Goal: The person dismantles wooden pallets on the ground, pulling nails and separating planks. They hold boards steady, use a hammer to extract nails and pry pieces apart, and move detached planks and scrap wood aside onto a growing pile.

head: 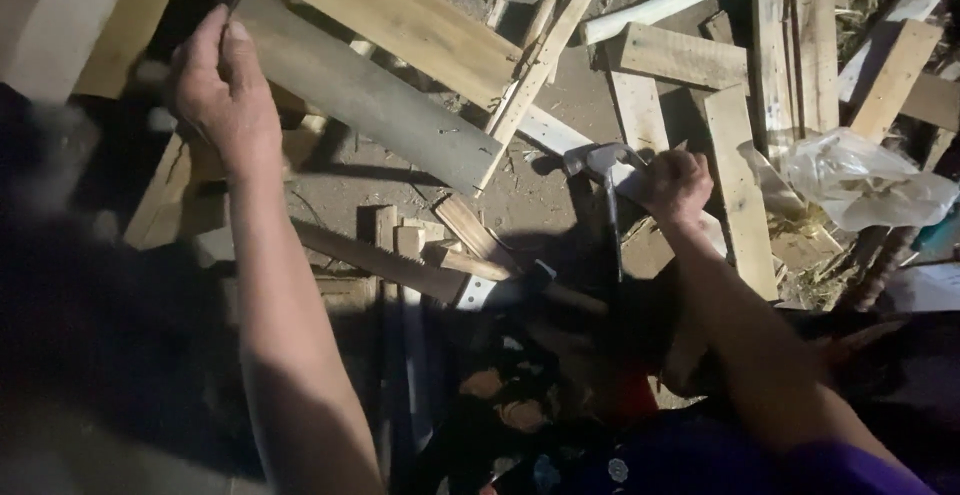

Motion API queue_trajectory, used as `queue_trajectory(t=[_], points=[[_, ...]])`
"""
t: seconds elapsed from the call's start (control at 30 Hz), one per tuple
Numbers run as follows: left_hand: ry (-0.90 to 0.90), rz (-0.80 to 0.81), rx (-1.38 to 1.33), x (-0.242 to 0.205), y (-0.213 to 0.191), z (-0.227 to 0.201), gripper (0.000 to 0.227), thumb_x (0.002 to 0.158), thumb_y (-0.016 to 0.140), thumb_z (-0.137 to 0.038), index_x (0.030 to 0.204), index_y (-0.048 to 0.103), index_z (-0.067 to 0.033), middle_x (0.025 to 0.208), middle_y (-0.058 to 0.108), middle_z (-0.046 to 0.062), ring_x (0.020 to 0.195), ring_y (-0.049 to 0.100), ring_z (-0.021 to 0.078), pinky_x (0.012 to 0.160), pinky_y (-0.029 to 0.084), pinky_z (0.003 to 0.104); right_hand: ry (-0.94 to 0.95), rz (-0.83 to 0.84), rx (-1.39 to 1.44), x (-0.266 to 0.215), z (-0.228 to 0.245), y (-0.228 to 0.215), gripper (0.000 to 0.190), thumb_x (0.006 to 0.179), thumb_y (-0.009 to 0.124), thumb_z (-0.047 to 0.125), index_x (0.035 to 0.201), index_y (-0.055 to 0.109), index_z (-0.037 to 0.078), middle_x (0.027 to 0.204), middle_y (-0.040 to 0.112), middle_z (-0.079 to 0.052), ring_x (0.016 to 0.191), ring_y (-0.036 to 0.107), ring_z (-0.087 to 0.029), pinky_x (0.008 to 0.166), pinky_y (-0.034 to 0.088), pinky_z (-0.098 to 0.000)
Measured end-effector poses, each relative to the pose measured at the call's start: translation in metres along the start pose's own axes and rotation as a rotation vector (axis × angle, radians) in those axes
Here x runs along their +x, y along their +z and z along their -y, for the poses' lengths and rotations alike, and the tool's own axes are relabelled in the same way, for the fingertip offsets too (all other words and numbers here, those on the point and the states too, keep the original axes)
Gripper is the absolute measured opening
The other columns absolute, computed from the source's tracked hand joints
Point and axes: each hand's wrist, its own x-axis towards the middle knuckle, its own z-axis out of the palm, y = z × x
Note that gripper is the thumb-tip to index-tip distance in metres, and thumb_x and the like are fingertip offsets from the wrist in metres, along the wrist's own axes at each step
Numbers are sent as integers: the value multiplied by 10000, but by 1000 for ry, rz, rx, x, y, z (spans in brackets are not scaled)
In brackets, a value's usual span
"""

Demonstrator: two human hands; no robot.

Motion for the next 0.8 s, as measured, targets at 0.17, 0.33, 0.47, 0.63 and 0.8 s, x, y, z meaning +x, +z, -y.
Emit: queue_trajectory(t=[0.17,0.33,0.47,0.63,0.8], points=[[-49,-6,-21,-3,6,7,239,1096,597,-135,1275,689,-6,1136,639,159,1001,644,274,865,540,382,-133,-106,-213,21,-10,21,57,919,774,178,958,813,160,911,637,-79,704,626,-267,617,528,-390],[-305,-5,-10,-1,16,22,305,1055,586,-182,1338,647,-86,1285,671,122,1202,657,251,1049,542,408,35,207,-177,34,1,17,149,985,711,174,1054,706,42,1090,564,-124,907,572,-331,800,480,-432],[-287,-14,-153,7,23,29,304,974,586,-44,1261,688,-42,1142,675,103,996,680,223,888,558,318,-2,265,-260,42,24,-4,434,1071,641,408,1032,724,-16,900,596,-182,720,531,-339,688,478,-484],[-453,44,-217,10,18,17,297,1016,551,-128,1270,694,-70,1072,635,61,914,609,171,786,530,284,-210,-68,32,63,-7,-13,291,1100,817,110,1020,581,-40,873,572,-124,727,475,-240,649,449,-401],[-389,-86,-283,3,36,33,286,956,585,-84,1206,712,-27,1065,726,114,934,702,237,845,582,321,-227,-303,439,122,68,-48,220,1059,655,-205,1183,651,-23,981,672,-60,726,587,-148,616,548,-272]])
